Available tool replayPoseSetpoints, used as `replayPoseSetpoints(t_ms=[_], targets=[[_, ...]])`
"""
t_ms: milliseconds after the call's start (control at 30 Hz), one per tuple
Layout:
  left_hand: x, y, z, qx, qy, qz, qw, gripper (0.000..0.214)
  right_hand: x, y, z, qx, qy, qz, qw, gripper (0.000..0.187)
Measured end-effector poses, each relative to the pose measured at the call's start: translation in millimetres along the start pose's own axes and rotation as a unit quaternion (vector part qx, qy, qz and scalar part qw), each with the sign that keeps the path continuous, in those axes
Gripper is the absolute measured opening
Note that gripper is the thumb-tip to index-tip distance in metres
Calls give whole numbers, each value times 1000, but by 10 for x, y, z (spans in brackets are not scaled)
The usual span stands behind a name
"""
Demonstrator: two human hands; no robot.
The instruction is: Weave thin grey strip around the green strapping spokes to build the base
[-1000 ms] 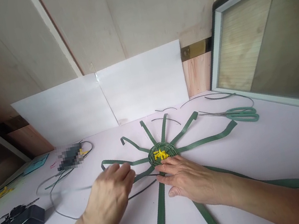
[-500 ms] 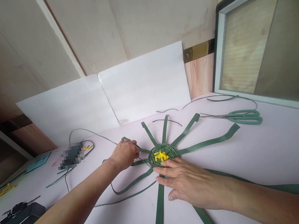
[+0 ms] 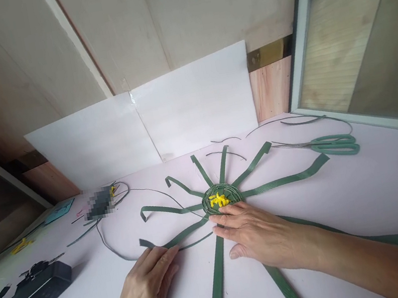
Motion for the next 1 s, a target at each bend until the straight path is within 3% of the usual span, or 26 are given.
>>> replayPoseSetpoints(t_ms=[200, 533, 833, 1000], targets=[[151, -215, -166, -27, 1, -28, 999, 28, 14, -34, 43, 10, 2, -8, 1000, 37], [127, -579, -556, 25, 190, -43, 981, 24, -11, -32, 27, 23, 1, -11, 1000, 40], [90, -605, -548, 84, 175, 6, 981, 13, -18, -14, 22, 30, 0, -18, 999, 40], [116, -705, -603, 80, 96, -84, 989, 16, -12, -30, 43, 41, -5, -24, 999, 41]])
Point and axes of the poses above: each hand's wrist, its own y-axis away from the middle knuckle, its own z-axis out of the back of the hand, x = y × z, the point moved 2 cm from there along -y, towards the middle knuckle, and after that the axes turned 13 degrees about -x, right-handed, at the moved point
